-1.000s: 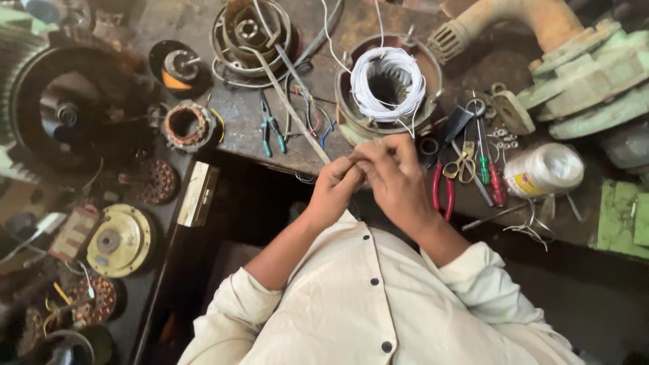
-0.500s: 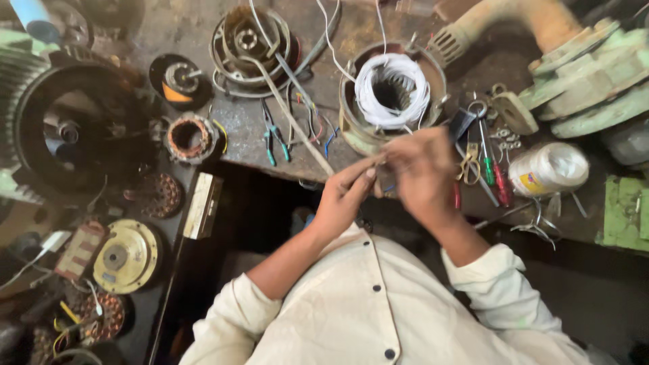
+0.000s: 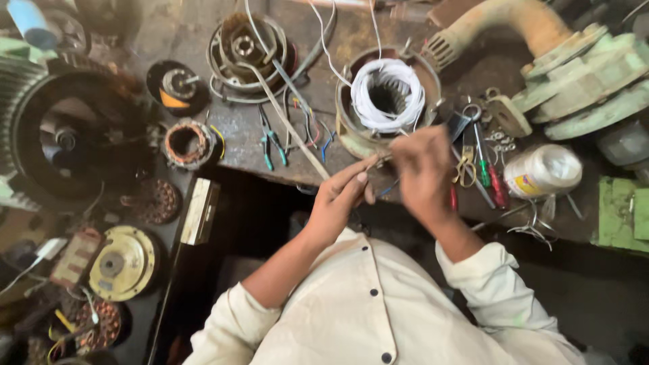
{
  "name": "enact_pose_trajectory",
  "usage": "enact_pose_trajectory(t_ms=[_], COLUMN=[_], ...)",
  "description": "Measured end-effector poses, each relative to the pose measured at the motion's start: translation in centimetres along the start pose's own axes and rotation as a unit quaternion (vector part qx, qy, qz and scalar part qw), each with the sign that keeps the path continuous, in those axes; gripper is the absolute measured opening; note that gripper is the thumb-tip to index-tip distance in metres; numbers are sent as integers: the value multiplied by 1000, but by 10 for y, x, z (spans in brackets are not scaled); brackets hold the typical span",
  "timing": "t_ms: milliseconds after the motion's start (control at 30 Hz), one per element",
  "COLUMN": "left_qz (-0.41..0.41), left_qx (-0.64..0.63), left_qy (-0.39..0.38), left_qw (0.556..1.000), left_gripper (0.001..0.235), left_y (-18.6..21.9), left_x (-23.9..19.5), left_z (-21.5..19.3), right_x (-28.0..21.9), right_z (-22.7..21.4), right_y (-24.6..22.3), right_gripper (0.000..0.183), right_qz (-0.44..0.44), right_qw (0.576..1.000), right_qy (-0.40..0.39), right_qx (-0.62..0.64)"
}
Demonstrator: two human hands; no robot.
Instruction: The person works at a cluttered workbench, stripping insulation from wires, twisting them together, and wrapping connections with tape. They use pliers and scissors to cut and manipulate the wires while assembling or repairing an electrical component.
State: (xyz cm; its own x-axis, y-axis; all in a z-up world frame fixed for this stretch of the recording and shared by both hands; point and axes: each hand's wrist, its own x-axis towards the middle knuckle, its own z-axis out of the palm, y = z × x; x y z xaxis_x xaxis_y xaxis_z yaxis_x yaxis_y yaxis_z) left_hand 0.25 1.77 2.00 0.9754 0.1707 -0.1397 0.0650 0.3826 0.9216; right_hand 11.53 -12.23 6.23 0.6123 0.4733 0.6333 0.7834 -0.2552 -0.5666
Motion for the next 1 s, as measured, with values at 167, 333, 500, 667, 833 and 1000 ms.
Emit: enact_pose_trajectory(t_ms=[167,333,500,667,833,1000], left_qz=[4,12,3,11,21,23], left_qx=[6,-26,-30,-24,-47,90], left_qy=[-26,-42,-37,-36,-78,-72], left_qw=[1000,999,999,999,996,993], left_gripper=[39,35,43,43,36,39], left_y=[8,-2,8,16,9,26], left_x=[8,-8,3,1,-28,-10], left_z=[4,-2,-7,1,0,-15], right_x=[6,-14,4,0,-28,-5], right_z=[-3,3,8,8,18,-2], right_y=[2,7,11,8,21,37], right_gripper=[26,31,30,34,33,26], right_qz=[-3,-66,-66,-6,-132,19], right_qw=[1000,997,997,1000,991,999], right_qy=[10,-39,3,16,-25,8], right_qx=[-25,24,43,-17,-13,32])
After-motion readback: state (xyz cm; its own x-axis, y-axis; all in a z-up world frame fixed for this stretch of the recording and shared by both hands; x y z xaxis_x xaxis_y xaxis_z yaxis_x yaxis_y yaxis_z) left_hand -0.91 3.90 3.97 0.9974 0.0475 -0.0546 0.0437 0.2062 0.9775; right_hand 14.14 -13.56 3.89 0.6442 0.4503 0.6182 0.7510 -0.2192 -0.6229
